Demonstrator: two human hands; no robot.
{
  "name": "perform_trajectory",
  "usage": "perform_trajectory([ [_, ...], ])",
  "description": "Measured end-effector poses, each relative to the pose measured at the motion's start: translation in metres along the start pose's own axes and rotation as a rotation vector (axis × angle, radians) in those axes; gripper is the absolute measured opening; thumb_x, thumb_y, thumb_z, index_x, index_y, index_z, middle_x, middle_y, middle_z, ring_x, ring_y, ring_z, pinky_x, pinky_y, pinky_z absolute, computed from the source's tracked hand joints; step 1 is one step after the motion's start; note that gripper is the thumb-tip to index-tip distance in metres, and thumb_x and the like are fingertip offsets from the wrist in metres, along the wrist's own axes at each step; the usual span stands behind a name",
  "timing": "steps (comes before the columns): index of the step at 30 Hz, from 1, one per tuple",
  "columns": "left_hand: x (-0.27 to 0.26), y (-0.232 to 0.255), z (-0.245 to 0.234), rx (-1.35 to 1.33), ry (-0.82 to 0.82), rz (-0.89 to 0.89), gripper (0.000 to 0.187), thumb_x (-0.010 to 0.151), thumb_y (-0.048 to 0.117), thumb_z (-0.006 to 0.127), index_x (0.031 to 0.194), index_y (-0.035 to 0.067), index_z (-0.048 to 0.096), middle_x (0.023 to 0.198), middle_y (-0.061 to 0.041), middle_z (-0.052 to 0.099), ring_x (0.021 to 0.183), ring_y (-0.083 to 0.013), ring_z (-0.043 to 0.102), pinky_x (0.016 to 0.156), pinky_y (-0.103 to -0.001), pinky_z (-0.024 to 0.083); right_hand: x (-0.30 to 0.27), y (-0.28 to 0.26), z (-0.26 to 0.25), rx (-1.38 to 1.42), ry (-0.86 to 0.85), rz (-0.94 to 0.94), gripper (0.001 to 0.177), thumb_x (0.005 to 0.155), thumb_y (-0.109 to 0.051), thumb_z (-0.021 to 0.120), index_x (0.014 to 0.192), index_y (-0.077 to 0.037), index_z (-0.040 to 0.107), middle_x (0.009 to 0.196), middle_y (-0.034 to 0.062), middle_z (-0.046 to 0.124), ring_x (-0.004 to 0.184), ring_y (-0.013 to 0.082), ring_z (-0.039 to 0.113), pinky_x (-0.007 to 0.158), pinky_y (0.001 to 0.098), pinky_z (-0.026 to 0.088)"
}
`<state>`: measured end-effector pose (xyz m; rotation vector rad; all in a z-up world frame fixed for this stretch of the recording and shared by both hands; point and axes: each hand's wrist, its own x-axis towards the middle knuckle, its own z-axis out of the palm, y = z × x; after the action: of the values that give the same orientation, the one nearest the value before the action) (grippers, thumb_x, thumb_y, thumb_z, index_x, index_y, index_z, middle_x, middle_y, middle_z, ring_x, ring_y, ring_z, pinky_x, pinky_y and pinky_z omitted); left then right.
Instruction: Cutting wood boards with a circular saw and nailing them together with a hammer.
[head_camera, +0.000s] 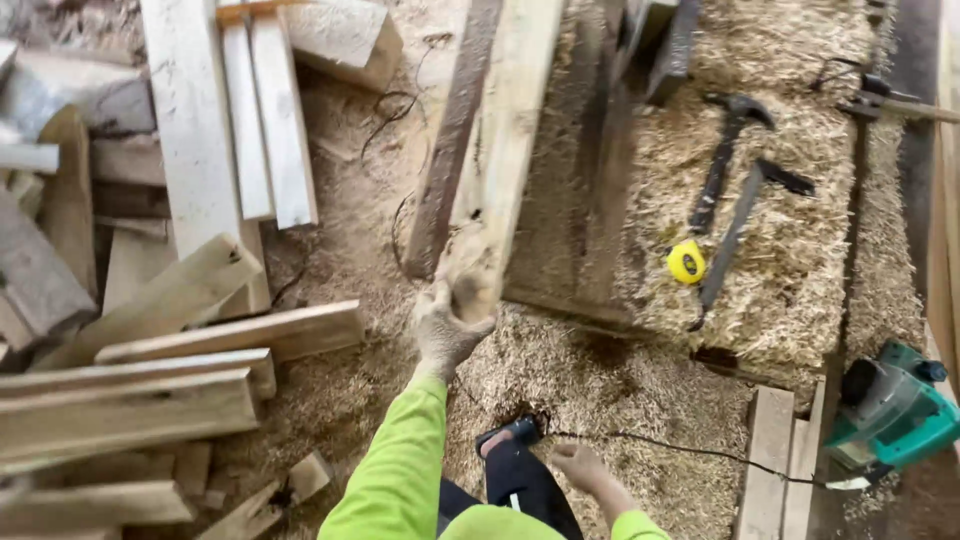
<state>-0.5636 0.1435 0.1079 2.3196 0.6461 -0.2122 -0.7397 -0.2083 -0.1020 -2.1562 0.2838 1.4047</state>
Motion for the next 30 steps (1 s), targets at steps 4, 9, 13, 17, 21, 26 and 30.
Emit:
perform_trajectory([
  [4, -0.031, -0.115, -0.003, -0.11, 0.011, 0.13, 0.129, 0.059, 0.057, 0.096, 0.154, -0.005, 0.035, 0.126, -0.026, 0.06, 0.118, -0.0332, 0.058, 0.099, -0.042, 0.052, -0.013, -0.059, -0.007, 0.081, 0.066, -0.047, 0.057, 0.087, -0.046, 0.074, 0.129, -0.008, 0.073, 0.132, 0.0111, 0.074, 0.124, 0.0246, 0.069, 0.109, 0.0387, 0.052],
  [9, -0.14, -0.258, -0.079, -1.332, -0.581, -0.164, 0.109, 0.063, 0.029, 0.086, 0.157, -0.004, 0.04, 0.149, -0.017, 0.056, 0.131, -0.0222, 0.056, 0.111, -0.033, 0.043, -0.033, -0.204, -0.008, 0.124, 0.153, -0.111, 0.074, 0.094, -0.068, 0.055, 0.127, -0.004, 0.075, 0.123, 0.0148, 0.078, 0.113, 0.0321, 0.074, 0.099, 0.0443, 0.056],
  [13, -0.225, -0.312, -0.161, -1.242, -0.487, -0.286, 0.106, 0.061, 0.028, 0.082, 0.156, -0.002, 0.046, 0.147, -0.016, 0.06, 0.128, -0.0218, 0.057, 0.11, -0.033, 0.042, -0.064, -0.346, 0.005, 0.657, -0.101, -0.373, 0.084, 0.092, -0.069, 0.055, 0.147, -0.005, 0.056, 0.13, 0.013, 0.069, 0.125, 0.0316, 0.061, 0.102, 0.0523, 0.05],
  [17, -0.281, -0.373, -0.195, -1.095, -0.496, -0.218, 0.109, 0.057, 0.044, 0.078, 0.152, 0.0, 0.048, 0.145, -0.015, 0.065, 0.128, -0.0229, 0.062, 0.11, -0.033, 0.043, -0.052, -0.416, 0.037, 1.13, -0.172, -0.517, 0.09, 0.091, -0.063, 0.056, 0.158, -0.008, 0.033, 0.138, 0.0108, 0.062, 0.13, 0.03, 0.056, 0.104, 0.0498, 0.046],
  [21, -0.312, -0.412, -0.195, -1.285, -0.42, -0.282, 0.11, 0.061, 0.051, 0.082, 0.149, -0.007, 0.049, 0.144, -0.02, 0.062, 0.129, -0.025, 0.06, 0.111, -0.037, 0.045, -0.021, -0.419, 0.078, 1.194, -0.018, -0.526, 0.078, 0.096, -0.044, 0.069, 0.15, -0.003, 0.032, 0.133, 0.0146, 0.062, 0.124, 0.0275, 0.063, 0.111, 0.0427, 0.052],
  [26, -0.311, -0.419, -0.196, -1.558, -0.301, -0.298, 0.101, 0.08, 0.072, 0.063, 0.143, -0.007, 0.058, 0.133, -0.022, 0.07, 0.114, -0.0287, 0.067, 0.092, -0.039, 0.053, -0.053, -0.466, 0.08, 1.19, -0.154, -0.596, 0.049, 0.107, -0.048, 0.068, 0.118, -0.008, 0.043, 0.09, 0.0097, 0.052, 0.072, 0.024, 0.06, 0.075, 0.0442, 0.056],
  [30, -0.322, -0.385, -0.177, -1.557, 0.078, -1.013, 0.083, 0.09, 0.07, 0.054, 0.134, 0.0, 0.064, 0.111, -0.02, 0.072, 0.089, -0.0291, 0.066, 0.065, -0.039, 0.054, -0.089, -0.479, 0.087, 1.255, -0.13, -0.378, 0.056, 0.094, -0.053, 0.065, 0.116, -0.006, 0.044, 0.078, 0.0064, 0.049, 0.062, 0.0196, 0.057, 0.074, 0.0521, 0.066],
])
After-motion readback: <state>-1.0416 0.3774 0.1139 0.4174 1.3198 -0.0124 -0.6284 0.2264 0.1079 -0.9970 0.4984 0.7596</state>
